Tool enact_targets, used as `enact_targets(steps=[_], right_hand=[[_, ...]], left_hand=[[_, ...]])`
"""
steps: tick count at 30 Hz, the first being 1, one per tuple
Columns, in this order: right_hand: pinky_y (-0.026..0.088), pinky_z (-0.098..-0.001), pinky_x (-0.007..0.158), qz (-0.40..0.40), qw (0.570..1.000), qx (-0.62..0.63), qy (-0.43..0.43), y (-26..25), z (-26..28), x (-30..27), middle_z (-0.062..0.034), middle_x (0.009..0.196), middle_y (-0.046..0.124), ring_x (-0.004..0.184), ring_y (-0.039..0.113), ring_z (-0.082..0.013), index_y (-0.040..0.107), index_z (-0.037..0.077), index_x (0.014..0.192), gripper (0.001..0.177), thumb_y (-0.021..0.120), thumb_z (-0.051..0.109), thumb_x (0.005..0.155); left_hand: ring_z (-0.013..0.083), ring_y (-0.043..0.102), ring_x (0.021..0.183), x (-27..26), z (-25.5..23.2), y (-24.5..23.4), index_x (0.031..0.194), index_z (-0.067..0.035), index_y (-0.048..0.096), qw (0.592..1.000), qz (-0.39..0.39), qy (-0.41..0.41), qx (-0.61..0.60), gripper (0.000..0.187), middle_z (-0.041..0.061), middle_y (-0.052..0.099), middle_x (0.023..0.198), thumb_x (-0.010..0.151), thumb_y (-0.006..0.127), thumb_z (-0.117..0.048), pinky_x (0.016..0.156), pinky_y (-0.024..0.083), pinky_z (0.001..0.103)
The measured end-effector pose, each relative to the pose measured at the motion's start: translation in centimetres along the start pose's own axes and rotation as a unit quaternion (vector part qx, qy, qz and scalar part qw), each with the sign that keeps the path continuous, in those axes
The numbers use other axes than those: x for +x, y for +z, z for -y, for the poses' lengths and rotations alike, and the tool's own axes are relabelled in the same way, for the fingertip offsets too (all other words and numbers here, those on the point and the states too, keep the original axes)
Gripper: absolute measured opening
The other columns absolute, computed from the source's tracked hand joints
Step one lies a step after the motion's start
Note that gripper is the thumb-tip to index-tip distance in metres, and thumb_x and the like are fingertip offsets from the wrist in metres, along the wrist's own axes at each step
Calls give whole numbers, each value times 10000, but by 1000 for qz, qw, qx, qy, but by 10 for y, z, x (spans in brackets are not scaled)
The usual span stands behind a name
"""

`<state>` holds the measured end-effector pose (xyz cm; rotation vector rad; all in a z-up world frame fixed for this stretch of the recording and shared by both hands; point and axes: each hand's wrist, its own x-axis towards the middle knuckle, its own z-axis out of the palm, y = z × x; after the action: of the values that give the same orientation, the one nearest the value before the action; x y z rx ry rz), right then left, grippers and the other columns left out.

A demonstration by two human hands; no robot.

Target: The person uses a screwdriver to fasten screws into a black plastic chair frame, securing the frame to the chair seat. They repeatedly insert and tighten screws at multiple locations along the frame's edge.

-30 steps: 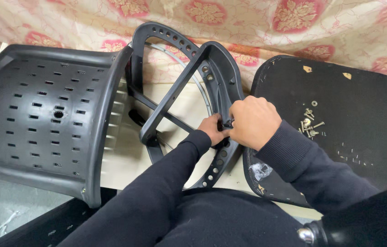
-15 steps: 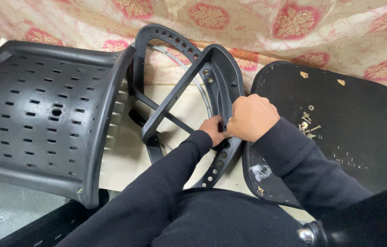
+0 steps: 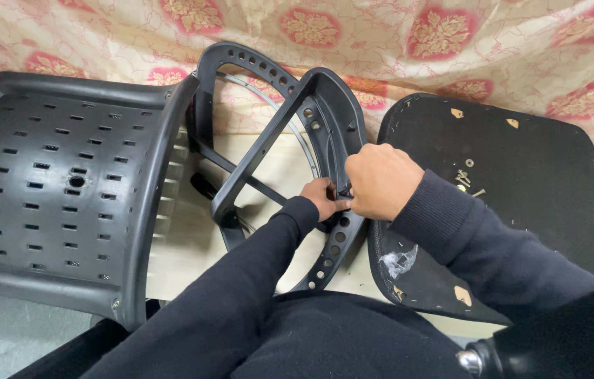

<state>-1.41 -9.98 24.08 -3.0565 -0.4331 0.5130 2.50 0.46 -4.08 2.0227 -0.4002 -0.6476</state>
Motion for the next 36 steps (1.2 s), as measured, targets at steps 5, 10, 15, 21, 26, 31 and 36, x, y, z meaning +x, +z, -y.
enact_targets(steps=[5, 10, 15, 21, 26, 31, 36], right_hand=[[585, -468, 791, -4, 999, 24, 39, 5, 9, 2, -252, 858, 702, 853, 724, -417, 738, -24, 828, 303, 806, 259, 741], [570, -488, 821, -39, 994, 54, 90, 9, 3, 4, -276, 907, 690, 915, 701, -444, 731, -37, 856, 359, 817, 286, 725], [575, -490, 837, -9, 983, 69, 168, 7, 6, 5, -275, 937, 702, 938, 711, -443, 735, -35, 922, 387, 812, 301, 747], [583, -471, 870, 8, 983, 65, 169, 7, 14, -5, -274, 905, 724, 939, 725, -432, 753, -25, 913, 379, 780, 332, 791], [566, -467, 861, 20, 968, 104, 228, -2, -5, -17, -246, 923, 737, 943, 720, -422, 799, 37, 971, 395, 770, 403, 825], [527, -359, 686, -58, 901, 340, 262, 3, -47, -49, -139, 823, 782, 714, 697, -220, 788, 31, 1070, 340, 688, 313, 910], [444, -299, 610, -357, 548, 732, 193, 69, -46, -69, -95, 989, 713, 704, 577, -132, 680, 22, 1219, 280, 583, 248, 1084]], left_hand=[[260, 708, 766, 3, 2, 1, 896, -15, 672, 1000, 9, 3, 15, 420, 137, 725, 819, 716, 878, -334, 737, 564, 357], [267, 701, 767, 1, -5, -3, 914, -6, 681, 999, 37, -30, 25, 456, 149, 721, 828, 720, 882, -367, 742, 562, 365], [270, 695, 759, -3, -4, -2, 928, -5, 672, 1000, 20, -5, 10, 494, 149, 711, 819, 714, 893, -393, 740, 561, 366], [290, 705, 777, -1, 2, 4, 923, -2, 674, 999, 5, 24, 34, 470, 155, 715, 824, 738, 876, -383, 735, 557, 380], [301, 710, 774, 1, 2, 1, 935, -10, 669, 1000, 17, 18, 5, 461, 167, 718, 818, 770, 851, -400, 737, 553, 388], [305, 698, 787, 4, 3, 2, 938, 13, 665, 999, 11, 15, 28, 487, 171, 710, 827, 795, 849, -414, 756, 548, 394], [279, 693, 707, 8, 2, 4, 945, -28, 689, 999, -4, -29, -38, 384, 161, 709, 781, 981, 677, -410, 707, 531, 397]])
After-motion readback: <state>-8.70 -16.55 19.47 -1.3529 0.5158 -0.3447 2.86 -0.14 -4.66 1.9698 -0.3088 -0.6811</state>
